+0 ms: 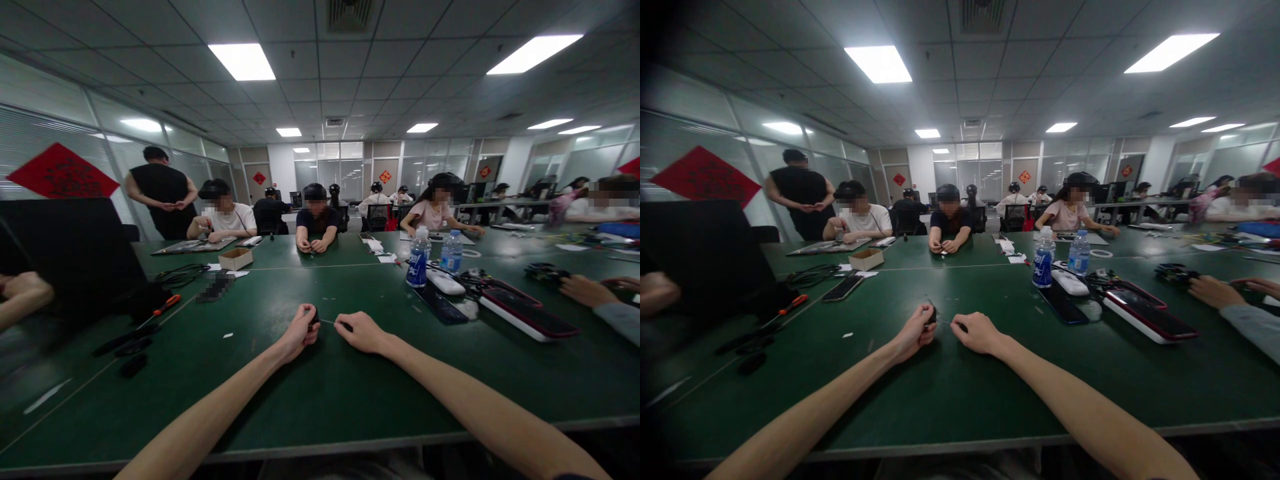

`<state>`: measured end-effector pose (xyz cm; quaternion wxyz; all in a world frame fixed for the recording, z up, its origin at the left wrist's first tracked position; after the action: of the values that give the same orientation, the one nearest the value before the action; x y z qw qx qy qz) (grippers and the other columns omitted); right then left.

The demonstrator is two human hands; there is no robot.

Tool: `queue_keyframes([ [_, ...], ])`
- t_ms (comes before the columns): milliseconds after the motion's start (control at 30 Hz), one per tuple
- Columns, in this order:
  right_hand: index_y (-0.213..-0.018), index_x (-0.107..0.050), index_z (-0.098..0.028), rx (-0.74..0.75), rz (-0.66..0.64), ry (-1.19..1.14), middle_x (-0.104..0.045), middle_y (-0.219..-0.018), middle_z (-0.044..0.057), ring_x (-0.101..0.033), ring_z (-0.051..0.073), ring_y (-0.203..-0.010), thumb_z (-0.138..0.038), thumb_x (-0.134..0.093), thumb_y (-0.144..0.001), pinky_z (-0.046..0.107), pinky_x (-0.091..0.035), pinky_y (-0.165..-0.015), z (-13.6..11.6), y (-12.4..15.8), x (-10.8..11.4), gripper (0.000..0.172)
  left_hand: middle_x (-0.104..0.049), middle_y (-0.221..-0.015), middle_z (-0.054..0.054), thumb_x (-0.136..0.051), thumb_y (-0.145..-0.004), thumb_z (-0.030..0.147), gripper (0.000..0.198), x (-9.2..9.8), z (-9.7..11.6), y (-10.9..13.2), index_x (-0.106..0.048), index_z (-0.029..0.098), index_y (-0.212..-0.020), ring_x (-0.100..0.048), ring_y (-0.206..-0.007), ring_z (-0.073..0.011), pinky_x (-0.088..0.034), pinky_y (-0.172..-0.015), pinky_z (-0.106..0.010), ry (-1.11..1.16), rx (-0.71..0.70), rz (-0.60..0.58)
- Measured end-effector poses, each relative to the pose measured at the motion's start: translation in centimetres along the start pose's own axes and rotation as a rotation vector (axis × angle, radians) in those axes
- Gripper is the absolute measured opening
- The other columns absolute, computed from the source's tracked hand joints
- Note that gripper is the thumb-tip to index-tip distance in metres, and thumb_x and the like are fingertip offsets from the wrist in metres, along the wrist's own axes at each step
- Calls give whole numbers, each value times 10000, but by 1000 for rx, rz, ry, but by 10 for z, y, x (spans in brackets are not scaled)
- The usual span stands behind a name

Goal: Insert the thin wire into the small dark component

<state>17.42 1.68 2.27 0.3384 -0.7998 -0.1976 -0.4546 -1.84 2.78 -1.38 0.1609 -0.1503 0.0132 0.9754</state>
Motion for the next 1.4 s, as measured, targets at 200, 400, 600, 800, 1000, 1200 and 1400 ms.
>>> queue_keyframes([
  [200, -926, -650, -203, 14, 6, 5, -647, -764, 24, -558, 130, -639, -381, -400, -909, 226, -377, -620, 0, -1, 1, 307, -361, -587, 82, -463, -821, 527, 312, 0, -1, -2, -335, 272, -947, -266, -376, -33, -125, -376, -151, -10, -3, 4],
  [400, -913, -653, -201, 22, 2, 0, -647, -755, 20, -551, 125, -622, -376, -396, -907, 222, -372, -613, 0, -1, 2, 311, -361, -583, 82, -466, -819, 526, 314, 0, -1, -1, -339, 268, -945, -266, -376, -34, -126, -379, -154, -11, -4, 3],
  [600, -919, -658, -194, 14, -5, 1, -651, -767, 23, -555, 126, -633, -373, -401, -905, 221, -375, -620, -1, -1, 3, 314, -351, -569, 86, -472, -815, 522, 314, 0, -1, -2, -349, 262, -944, -243, -372, -33, -119, -383, -154, -7, 2, 10],
  [800, -920, -656, -198, 16, -10, -4, -650, -766, 22, -558, 127, -636, -374, -402, -905, 225, -386, -630, -3, 0, 4, 310, -334, -563, 88, -474, -811, 527, 324, 1, -2, -2, -355, 257, -944, -238, -371, -31, -117, -384, -149, -15, 2, 24],
  [1000, -934, -657, -194, -5, -30, -10, -654, -779, 27, -560, 130, -641, -375, -407, -905, 228, -392, -628, -4, 0, 6, 310, -328, -558, 90, -472, -809, 539, 331, -1, -1, -1, -357, 257, -940, -231, -368, -28, -125, -383, -145, -24, 6, 34],
  [1200, -915, -658, -201, -3, -8, 10, -651, -771, 22, -561, 132, -651, -370, -416, -898, 228, -384, -638, -2, -1, 2, 296, -331, -558, 88, -479, -806, 537, 333, -1, 0, -1, -360, 258, -944, -233, -369, -28, -124, -384, -147, -22, 5, 23],
  [1400, -921, -650, -192, 3, -20, 6, -647, -771, 22, -556, 127, -645, -370, -412, -903, 226, -380, -637, -1, -1, 2, 299, -321, -555, 92, -466, -807, 549, 338, -3, 0, 0, -353, 262, -945, -231, -375, -31, -132, -385, -145, -58, -2, 38],
])
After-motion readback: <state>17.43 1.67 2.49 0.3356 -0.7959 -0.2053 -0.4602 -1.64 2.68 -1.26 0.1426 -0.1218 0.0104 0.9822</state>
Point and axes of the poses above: each hand's wrist, its own y-axis away from the middle knuckle, its own x-axis out of the back of the hand, z = x × y, the point moved 2 cm from there along -y, towards the middle knuckle
